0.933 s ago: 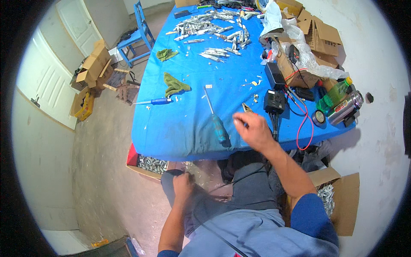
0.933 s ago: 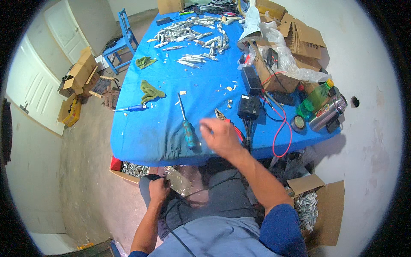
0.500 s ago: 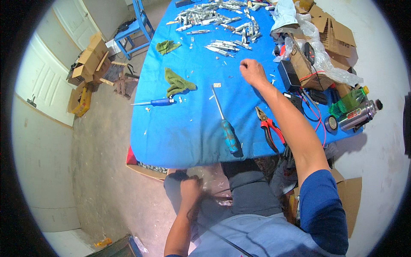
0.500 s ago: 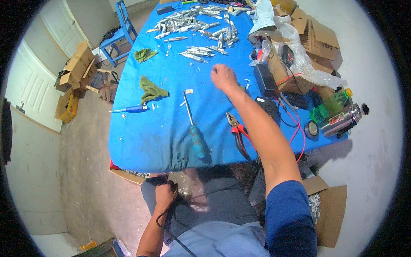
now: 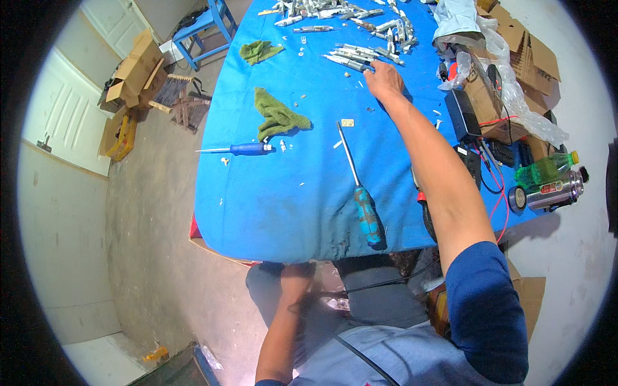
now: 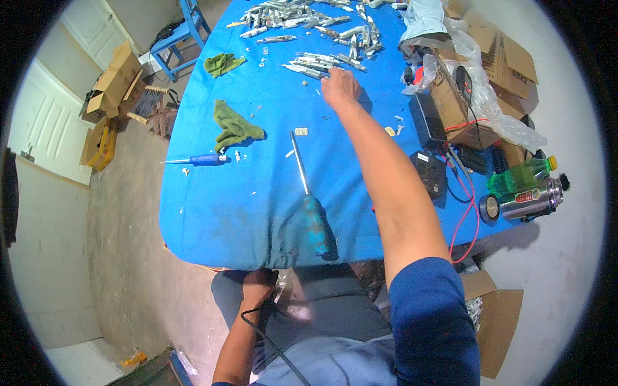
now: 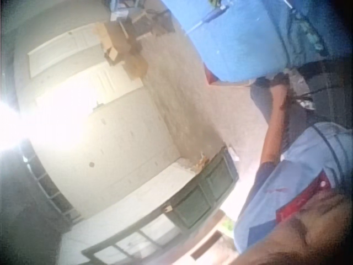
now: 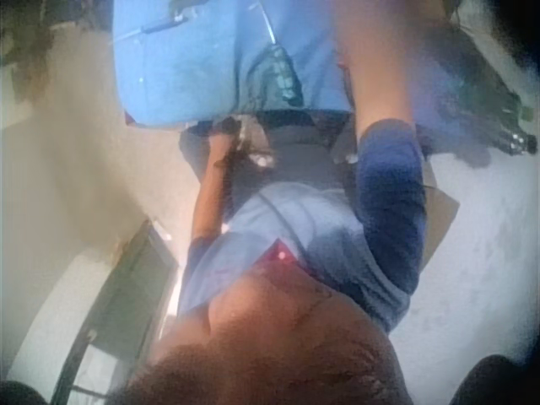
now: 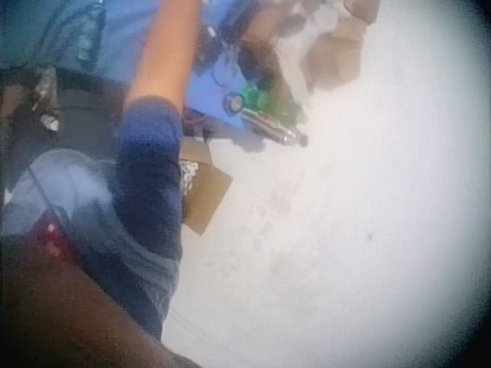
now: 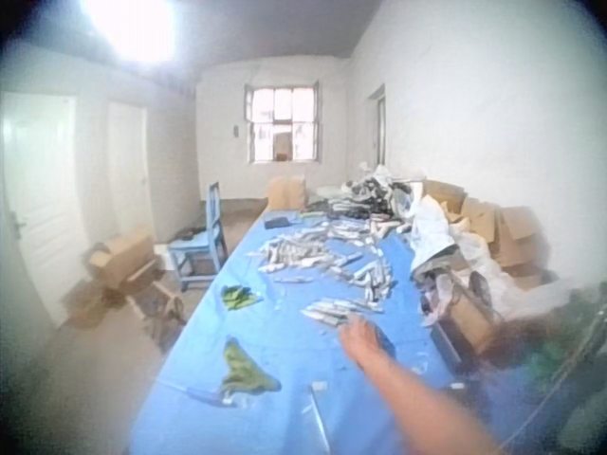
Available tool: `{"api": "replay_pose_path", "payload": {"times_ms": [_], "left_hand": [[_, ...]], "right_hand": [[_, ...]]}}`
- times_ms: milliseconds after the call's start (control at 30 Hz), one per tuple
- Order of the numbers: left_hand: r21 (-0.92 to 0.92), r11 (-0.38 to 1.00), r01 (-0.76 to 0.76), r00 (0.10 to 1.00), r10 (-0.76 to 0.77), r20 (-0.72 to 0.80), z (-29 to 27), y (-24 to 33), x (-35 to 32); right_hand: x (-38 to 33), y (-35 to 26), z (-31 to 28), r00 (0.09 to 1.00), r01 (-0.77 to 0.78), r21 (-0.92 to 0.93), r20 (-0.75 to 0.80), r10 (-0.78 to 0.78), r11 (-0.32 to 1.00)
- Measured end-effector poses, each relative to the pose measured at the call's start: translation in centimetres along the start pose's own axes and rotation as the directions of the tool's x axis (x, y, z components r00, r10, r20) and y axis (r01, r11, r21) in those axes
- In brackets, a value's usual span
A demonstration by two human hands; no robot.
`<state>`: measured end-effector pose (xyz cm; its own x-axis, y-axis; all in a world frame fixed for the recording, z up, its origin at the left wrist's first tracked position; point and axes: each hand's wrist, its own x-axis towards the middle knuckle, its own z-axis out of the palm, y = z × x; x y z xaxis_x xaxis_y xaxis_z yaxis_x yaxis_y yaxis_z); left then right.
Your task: The person assembles small metal components using a screwdriver and pliers, picking them from a cardboard box and placing them on their lap while sitting on the floor.
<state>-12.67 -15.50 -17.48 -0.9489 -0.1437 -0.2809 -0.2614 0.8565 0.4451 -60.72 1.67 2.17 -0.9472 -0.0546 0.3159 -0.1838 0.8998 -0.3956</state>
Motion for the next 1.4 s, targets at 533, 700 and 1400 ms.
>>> {"api": "replay_pose_path", "payload": {"times_ms": [533, 700, 1400], "left_hand": [[-0.193, 0.98, -0.04, 0.962, -0.014, -0.273, -1.0, 0.0, -2.4], [-0.591, 0.802, 0.088, 0.978, -0.183, -0.102, -3.4, 1.4, -3.3], [-0.994, -0.108, 0.034, 0.984, -0.168, 0.052, -12.6, 6.5, -3.4]], "right_hand": [[-10.5, -1.6, -7.7, 0.943, 0.076, 0.71, 0.177, -0.282, 0.7], [-19.1, -3.8, -10.9, 0.802, 0.336, 0.679, 0.157, -0.576, 0.653], [-24.1, -3.2, -10.1, 0.483, 0.783, 0.41, 0.075, -0.873, 0.468]]}}
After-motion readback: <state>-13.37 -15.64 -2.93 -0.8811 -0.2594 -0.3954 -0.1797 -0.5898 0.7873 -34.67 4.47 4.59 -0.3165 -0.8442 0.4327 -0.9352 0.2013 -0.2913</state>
